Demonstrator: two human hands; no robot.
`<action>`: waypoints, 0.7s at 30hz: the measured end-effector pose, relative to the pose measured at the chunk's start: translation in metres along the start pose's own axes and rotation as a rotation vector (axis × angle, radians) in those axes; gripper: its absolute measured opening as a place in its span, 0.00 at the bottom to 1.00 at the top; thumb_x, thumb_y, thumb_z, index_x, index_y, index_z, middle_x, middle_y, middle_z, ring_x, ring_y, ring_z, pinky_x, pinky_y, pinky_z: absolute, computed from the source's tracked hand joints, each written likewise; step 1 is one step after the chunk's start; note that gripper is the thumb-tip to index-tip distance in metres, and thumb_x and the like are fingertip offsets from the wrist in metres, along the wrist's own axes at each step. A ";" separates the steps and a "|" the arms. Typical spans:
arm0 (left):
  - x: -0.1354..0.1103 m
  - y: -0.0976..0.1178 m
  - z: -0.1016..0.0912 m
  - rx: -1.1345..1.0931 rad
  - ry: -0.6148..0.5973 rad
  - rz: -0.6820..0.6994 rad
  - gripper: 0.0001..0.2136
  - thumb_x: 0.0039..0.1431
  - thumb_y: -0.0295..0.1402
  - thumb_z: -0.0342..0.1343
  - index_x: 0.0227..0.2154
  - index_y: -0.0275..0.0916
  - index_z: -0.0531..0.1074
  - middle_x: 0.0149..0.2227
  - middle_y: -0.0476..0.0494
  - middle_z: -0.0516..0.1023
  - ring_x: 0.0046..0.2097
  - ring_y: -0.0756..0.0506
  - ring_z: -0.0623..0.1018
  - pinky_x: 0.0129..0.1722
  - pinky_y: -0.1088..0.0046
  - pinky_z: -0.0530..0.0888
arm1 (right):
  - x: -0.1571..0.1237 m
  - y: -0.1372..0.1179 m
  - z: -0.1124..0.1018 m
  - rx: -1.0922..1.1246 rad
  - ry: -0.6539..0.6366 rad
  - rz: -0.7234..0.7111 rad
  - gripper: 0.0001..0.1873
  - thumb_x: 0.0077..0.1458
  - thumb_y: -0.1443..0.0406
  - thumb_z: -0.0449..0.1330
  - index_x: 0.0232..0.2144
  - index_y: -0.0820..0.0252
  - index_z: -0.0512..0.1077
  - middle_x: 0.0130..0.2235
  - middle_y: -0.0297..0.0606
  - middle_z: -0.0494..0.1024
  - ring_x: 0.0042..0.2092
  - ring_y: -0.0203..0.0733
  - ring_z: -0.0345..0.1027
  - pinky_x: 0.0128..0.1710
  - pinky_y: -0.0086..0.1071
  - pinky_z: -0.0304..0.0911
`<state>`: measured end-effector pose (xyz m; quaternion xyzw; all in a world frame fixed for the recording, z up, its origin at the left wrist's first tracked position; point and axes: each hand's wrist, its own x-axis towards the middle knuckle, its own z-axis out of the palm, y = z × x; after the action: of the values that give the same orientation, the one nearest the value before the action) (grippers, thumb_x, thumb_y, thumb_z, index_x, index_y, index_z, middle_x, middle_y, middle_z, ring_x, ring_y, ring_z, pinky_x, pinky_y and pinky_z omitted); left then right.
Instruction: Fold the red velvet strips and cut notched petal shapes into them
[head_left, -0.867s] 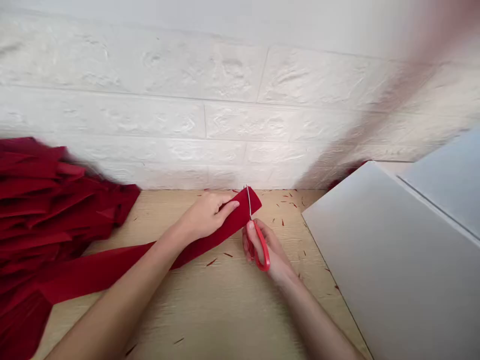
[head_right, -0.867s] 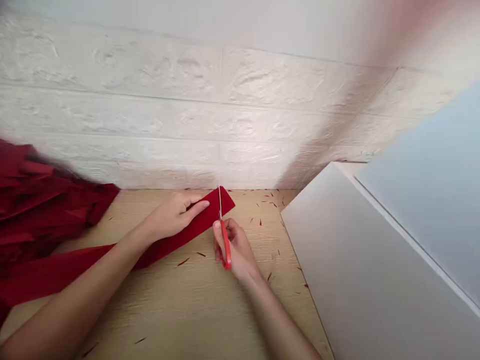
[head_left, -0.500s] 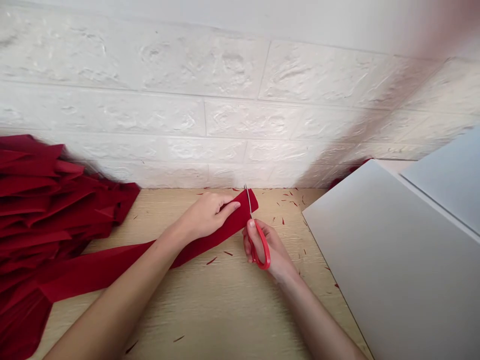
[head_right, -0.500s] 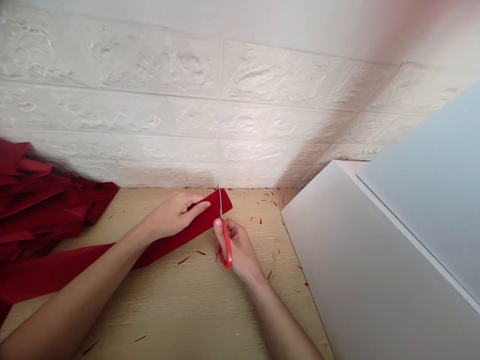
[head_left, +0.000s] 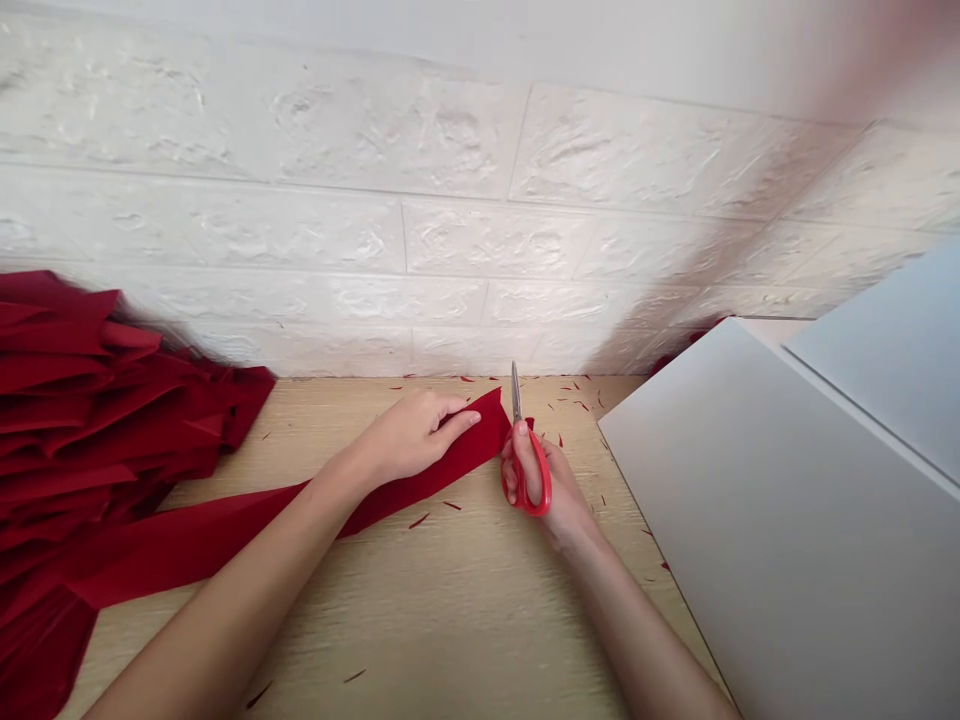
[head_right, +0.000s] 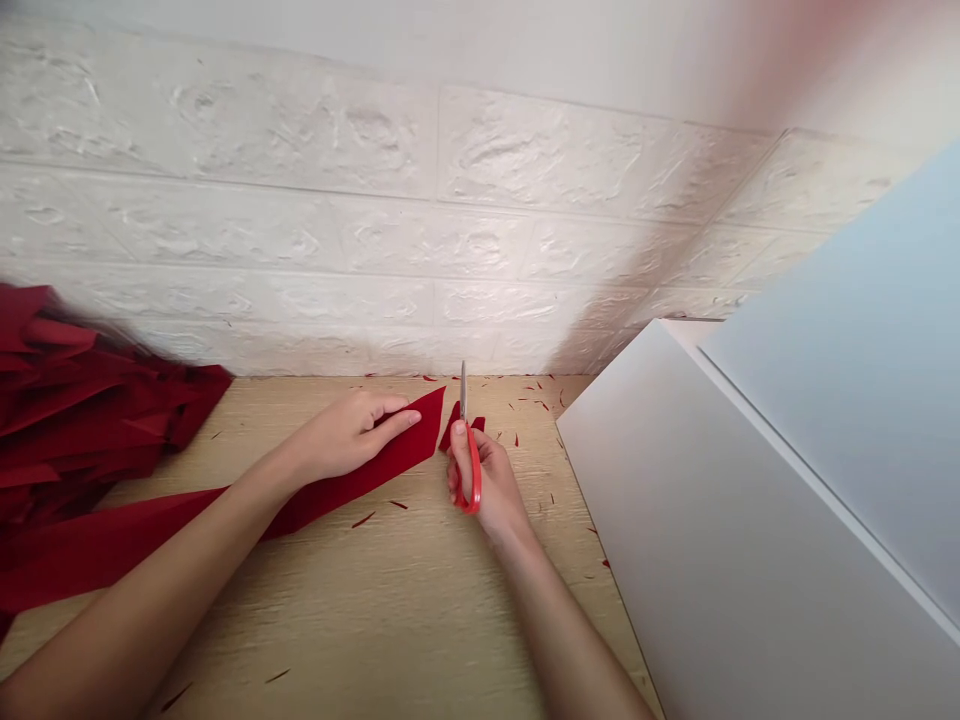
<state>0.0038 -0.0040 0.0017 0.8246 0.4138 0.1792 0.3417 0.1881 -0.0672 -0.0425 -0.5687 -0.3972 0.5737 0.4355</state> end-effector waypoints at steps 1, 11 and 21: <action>0.000 0.000 -0.001 0.002 0.015 -0.003 0.20 0.69 0.44 0.43 0.23 0.39 0.58 0.22 0.53 0.64 0.27 0.50 0.62 0.30 0.70 0.57 | 0.000 -0.002 -0.001 0.002 0.016 -0.005 0.31 0.53 0.35 0.55 0.26 0.55 0.63 0.15 0.25 0.63 0.18 0.33 0.54 0.19 0.27 0.50; -0.014 0.021 -0.008 -0.024 -0.069 0.020 0.24 0.70 0.50 0.38 0.35 0.41 0.74 0.37 0.47 0.80 0.38 0.46 0.76 0.39 0.70 0.69 | 0.003 -0.016 -0.030 -0.278 0.310 -0.273 0.30 0.52 0.37 0.58 0.24 0.56 0.60 0.20 0.26 0.63 0.22 0.32 0.52 0.22 0.29 0.49; -0.123 0.006 -0.025 0.483 0.199 -0.230 0.24 0.65 0.54 0.43 0.51 0.46 0.74 0.54 0.43 0.79 0.54 0.35 0.75 0.58 0.50 0.68 | 0.018 -0.011 -0.060 -0.706 0.530 -0.302 0.25 0.55 0.42 0.58 0.25 0.55 0.63 0.23 0.33 0.73 0.25 0.37 0.62 0.27 0.32 0.54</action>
<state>-0.0798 -0.0949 0.0223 0.8082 0.5667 0.1155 0.1109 0.2489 -0.0497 -0.0401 -0.7449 -0.5215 0.1688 0.3803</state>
